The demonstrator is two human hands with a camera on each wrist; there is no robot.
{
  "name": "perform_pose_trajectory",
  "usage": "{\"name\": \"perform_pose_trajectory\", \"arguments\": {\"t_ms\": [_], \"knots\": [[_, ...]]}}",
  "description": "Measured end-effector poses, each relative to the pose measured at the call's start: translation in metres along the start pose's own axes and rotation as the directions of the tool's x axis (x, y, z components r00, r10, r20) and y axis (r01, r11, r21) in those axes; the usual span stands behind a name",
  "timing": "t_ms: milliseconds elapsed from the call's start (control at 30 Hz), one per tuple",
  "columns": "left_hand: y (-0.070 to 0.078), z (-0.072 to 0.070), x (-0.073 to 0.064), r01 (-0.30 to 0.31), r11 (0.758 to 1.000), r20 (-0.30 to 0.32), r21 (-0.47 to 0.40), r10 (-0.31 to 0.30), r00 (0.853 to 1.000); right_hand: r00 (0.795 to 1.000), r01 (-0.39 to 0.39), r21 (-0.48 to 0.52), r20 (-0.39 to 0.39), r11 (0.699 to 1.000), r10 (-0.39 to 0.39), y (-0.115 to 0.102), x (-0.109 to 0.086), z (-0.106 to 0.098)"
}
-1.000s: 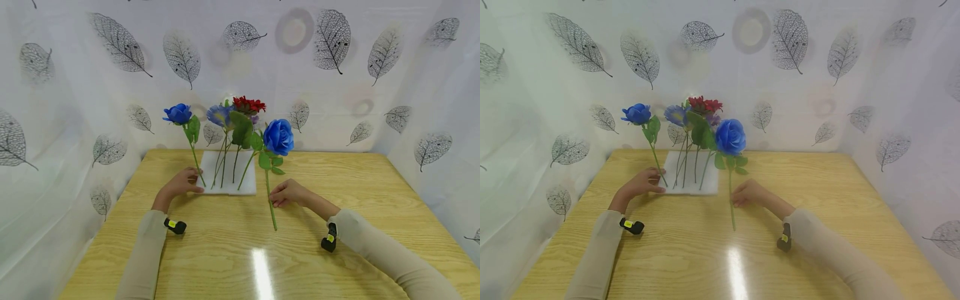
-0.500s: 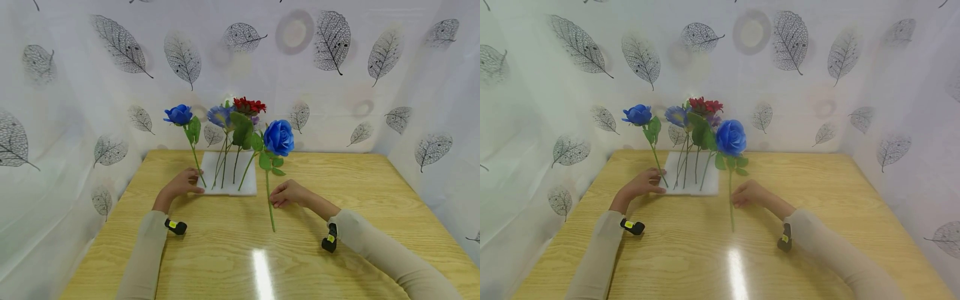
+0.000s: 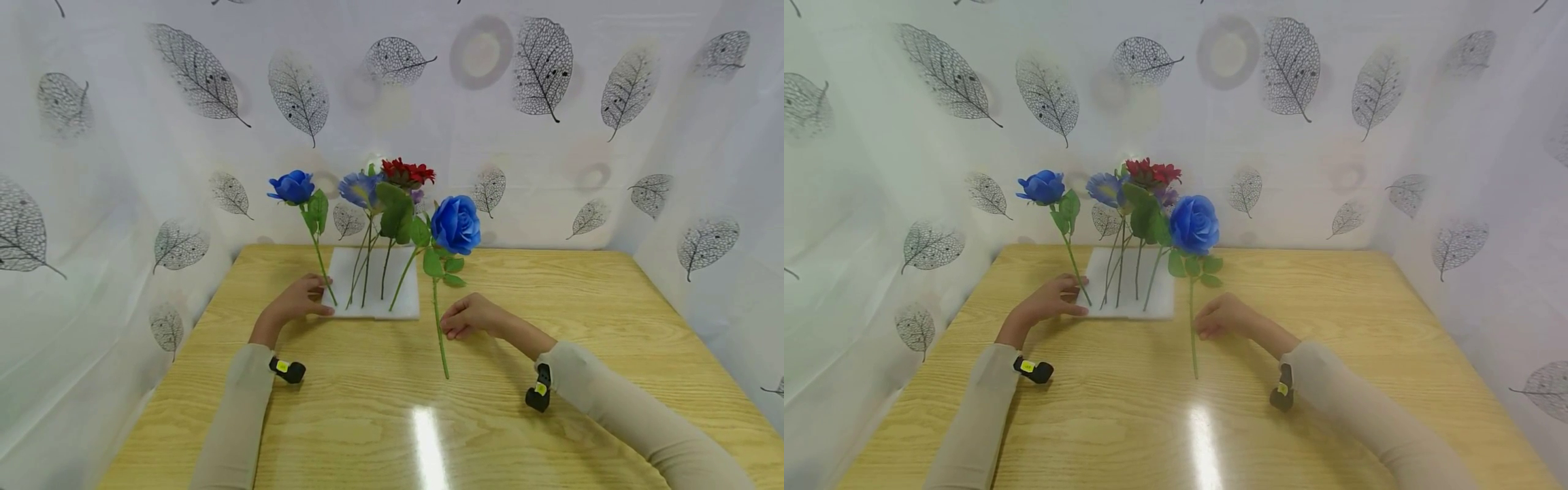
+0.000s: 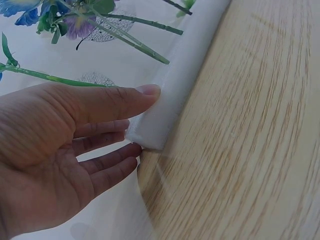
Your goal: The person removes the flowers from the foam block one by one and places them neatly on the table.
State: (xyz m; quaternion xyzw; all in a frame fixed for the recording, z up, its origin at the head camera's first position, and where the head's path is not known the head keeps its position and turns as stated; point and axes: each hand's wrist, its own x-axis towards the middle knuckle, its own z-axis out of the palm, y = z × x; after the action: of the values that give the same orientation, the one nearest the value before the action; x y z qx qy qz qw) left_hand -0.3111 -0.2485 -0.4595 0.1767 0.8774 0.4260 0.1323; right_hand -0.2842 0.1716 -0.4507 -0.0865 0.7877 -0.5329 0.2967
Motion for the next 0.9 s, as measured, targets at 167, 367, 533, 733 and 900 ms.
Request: {"name": "perform_pose_trajectory", "arguments": {"t_ms": [167,367,533,733,900], "knots": [[0.000,0.000,0.002,-0.001,1.000,-0.004,0.001,0.001,1.000,1.000,0.009,-0.023,0.010,1.000,-0.009,-0.002,0.001,-0.003],[0.000,0.000,0.003,0.000,1.000,-0.003,0.015,0.000,1.000,0.998,0.055,-0.037,-0.016,0.998,-0.055,-0.006,0.005,-0.007],[-0.002,-0.001,0.000,0.000,1.000,-0.004,0.024,0.000,1.000,0.992,0.122,-0.006,-0.044,0.993,-0.122,-0.016,0.011,-0.004],[-0.002,-0.001,0.001,-0.003,1.000,-0.002,0.025,0.003,1.000,0.973,0.225,0.024,-0.055,0.974,-0.224,-0.032,0.020,0.004],[-0.001,-0.001,0.000,0.000,1.000,-0.002,0.020,0.000,1.000,0.956,0.291,0.058,-0.042,0.955,-0.289,-0.038,0.027,0.009]]}}
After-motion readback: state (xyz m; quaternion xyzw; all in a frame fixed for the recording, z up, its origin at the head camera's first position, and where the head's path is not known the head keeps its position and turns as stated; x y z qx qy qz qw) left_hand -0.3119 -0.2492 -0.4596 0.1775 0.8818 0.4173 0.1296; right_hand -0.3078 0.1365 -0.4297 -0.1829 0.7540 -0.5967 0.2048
